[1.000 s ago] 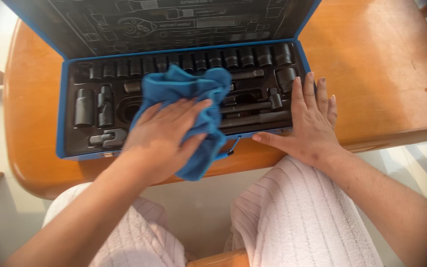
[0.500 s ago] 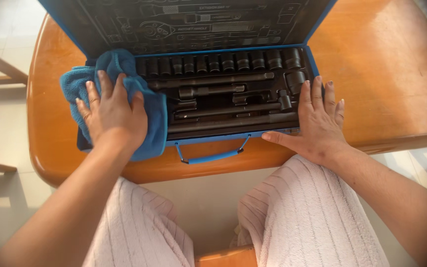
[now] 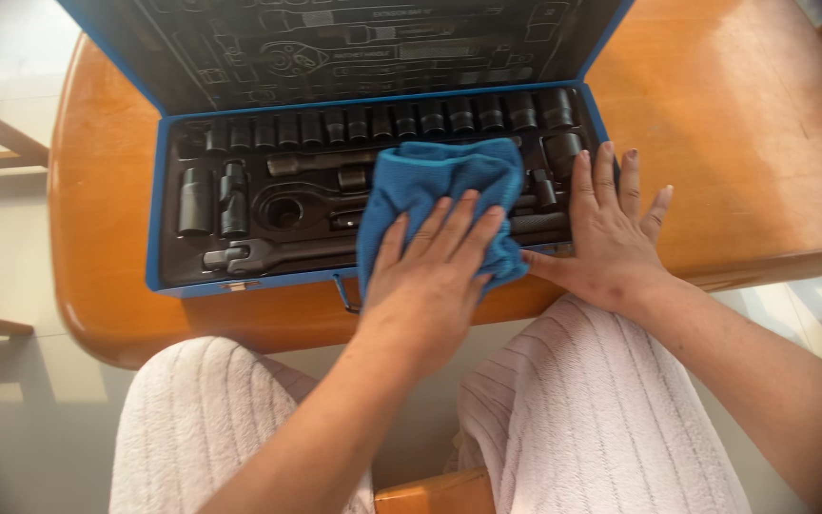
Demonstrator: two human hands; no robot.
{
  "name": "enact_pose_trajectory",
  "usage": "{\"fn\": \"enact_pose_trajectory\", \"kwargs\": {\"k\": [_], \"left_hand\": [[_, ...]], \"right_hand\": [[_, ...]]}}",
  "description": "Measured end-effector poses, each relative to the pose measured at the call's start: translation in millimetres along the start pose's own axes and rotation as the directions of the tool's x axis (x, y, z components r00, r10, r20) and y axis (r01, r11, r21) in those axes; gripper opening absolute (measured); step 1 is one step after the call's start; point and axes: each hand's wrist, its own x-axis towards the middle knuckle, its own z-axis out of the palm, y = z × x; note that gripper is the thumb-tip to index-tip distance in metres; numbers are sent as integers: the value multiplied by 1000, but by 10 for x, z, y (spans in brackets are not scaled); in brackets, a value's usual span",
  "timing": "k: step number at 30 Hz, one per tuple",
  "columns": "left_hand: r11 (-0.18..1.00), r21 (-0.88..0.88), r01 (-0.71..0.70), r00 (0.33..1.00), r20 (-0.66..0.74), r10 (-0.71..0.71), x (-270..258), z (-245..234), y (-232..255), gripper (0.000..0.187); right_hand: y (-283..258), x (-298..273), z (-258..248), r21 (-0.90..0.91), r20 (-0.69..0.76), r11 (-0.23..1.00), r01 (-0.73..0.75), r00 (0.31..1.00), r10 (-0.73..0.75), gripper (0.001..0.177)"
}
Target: The person opens a blue toolbox and wipes its interior and several tools with a blue cloth. They remove a ratchet handle, extension bar, and socket, wipe each with the cloth, and place them on the table. The person continues wiping additional tools from the set.
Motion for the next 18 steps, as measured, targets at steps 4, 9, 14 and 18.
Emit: {"fn": "enact_pose_trajectory", "kwargs": {"k": [4, 9, 14, 18], "left_hand": [[990, 104, 95, 995, 22, -98, -324, -375, -442, 66], [939, 174, 296, 955, -79, -287, -759, -762, -874, 63], [857, -91, 506, 820, -256, -512, -933, -846, -1134, 55], [398, -894, 205, 687, -158, -709, -992, -972, -1217, 36]], "right_hand": [[-169, -79, -144, 74, 42, 996, -40, 998, 37, 144], [-633, -338, 13, 118, -274, 865, 487, 854, -443, 63], [-1025, -406, -13, 48, -412, 827, 560, 766, -494, 31], [-1039, -315, -197, 109, -309, 866, 488, 844, -437, 28]]}}
